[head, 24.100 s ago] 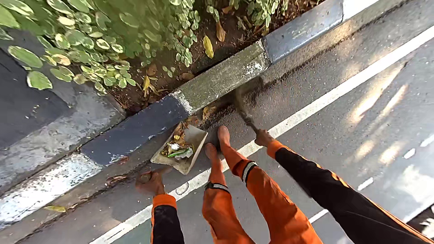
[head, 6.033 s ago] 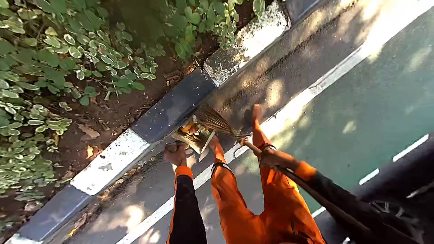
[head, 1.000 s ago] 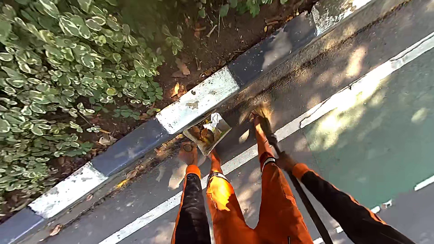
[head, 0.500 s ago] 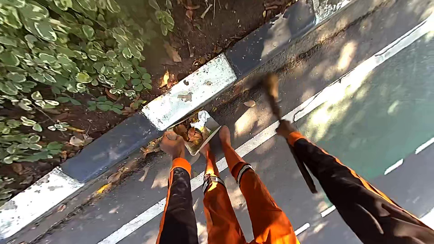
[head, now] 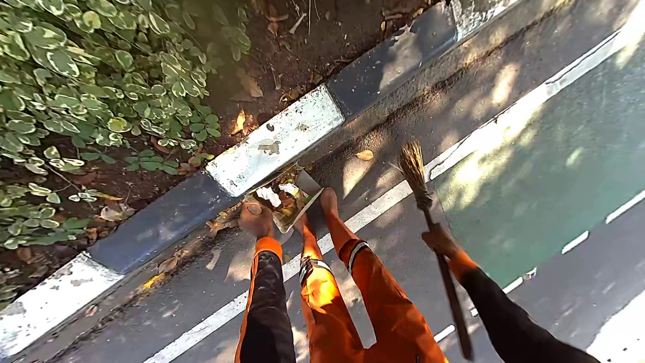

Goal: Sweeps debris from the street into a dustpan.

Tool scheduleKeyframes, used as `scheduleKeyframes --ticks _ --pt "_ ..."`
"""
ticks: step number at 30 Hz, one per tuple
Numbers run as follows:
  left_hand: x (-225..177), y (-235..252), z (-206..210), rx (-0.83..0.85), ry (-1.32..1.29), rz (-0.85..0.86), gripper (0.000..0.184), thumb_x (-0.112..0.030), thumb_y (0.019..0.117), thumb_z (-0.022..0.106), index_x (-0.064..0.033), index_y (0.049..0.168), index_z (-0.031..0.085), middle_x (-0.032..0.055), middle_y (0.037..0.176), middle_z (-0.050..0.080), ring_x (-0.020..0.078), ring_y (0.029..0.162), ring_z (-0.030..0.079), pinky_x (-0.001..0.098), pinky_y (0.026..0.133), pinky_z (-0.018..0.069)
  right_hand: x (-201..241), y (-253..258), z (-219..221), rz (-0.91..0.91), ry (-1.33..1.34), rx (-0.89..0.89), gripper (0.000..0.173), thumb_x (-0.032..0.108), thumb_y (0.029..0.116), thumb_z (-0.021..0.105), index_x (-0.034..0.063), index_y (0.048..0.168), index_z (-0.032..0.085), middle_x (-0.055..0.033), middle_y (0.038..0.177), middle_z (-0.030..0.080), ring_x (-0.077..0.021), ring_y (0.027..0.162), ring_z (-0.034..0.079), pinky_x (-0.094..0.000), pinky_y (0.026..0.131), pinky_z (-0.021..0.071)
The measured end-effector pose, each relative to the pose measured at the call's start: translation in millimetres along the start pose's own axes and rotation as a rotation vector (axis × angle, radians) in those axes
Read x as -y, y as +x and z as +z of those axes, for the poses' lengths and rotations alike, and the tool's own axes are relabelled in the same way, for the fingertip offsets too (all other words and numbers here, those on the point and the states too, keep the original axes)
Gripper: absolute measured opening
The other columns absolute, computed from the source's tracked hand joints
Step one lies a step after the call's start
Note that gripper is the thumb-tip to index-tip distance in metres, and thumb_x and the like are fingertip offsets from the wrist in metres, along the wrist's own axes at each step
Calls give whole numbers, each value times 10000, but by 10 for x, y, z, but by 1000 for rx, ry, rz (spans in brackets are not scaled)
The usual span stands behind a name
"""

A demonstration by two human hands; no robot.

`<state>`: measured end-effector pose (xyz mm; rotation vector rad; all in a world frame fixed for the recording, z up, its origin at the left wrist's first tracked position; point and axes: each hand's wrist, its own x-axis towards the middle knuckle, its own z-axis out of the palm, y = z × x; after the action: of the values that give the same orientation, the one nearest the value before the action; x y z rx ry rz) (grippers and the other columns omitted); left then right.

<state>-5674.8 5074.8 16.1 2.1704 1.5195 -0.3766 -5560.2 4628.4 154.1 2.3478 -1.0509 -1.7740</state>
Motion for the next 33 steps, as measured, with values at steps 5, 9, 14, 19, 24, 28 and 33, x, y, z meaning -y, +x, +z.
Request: scheduleKeyframes --ticks 5,9,14,19,24,28,33 --pt "-39 -32 6 -5 2 -5 278 -133 799 759 1 1038 715 247 1013 726 413 1013 698 593 891 504 426 -119 273 -152 -12 287 185 74 893 675 9 1020 556 -33 653 507 -120 471 487 -300 472 450" --pt "-175 29 -25 26 -5 -13 291 -123 787 773 0 1044 712 259 1024 718 432 1031 685 612 909 496 -126 -582 -308 -201 224 533 131 55 985 586 90 887 506 45 511 431 -59 375 425 -212 372 398" --pt "-143 32 29 23 -12 -26 287 -127 784 774 -10 1037 705 256 996 715 449 994 686 639 854 498 56 -61 -728 -131 -74 -84 234 155 973 648 -46 1076 583 -108 738 547 -192 575 547 -379 554 497" --pt "72 99 30 -20 -37 -9 254 -143 822 749 -16 1037 706 249 981 718 445 962 692 641 816 502 1258 467 310 -329 -353 -66 718 163 919 662 -40 1543 370 -352 1441 502 -512 1331 509 -668 1067 424" --pt "563 80 -164 41 -71 -26 304 -193 824 773 -45 1085 724 217 1042 724 406 1017 687 616 886 511 1447 -641 1998 -508 -402 272 629 164 841 759 -58 1385 537 -309 1337 594 -465 1251 585 -651 1021 473" --pt "1343 12 -393 40 -152 -125 443 -188 793 812 0 1176 696 250 1167 690 389 1147 645 559 1022 474 844 -1196 1603 -508 -415 454 297 161 930 703 -26 1150 634 -189 917 645 -312 802 642 -515 738 537" --pt "2214 78 -738 -53 -124 -160 347 -154 799 773 -6 1109 725 215 1076 730 356 1065 691 545 959 506 52 -1336 842 -341 -89 358 91 80 944 641 40 937 559 -5 580 500 -109 438 493 -273 438 449"
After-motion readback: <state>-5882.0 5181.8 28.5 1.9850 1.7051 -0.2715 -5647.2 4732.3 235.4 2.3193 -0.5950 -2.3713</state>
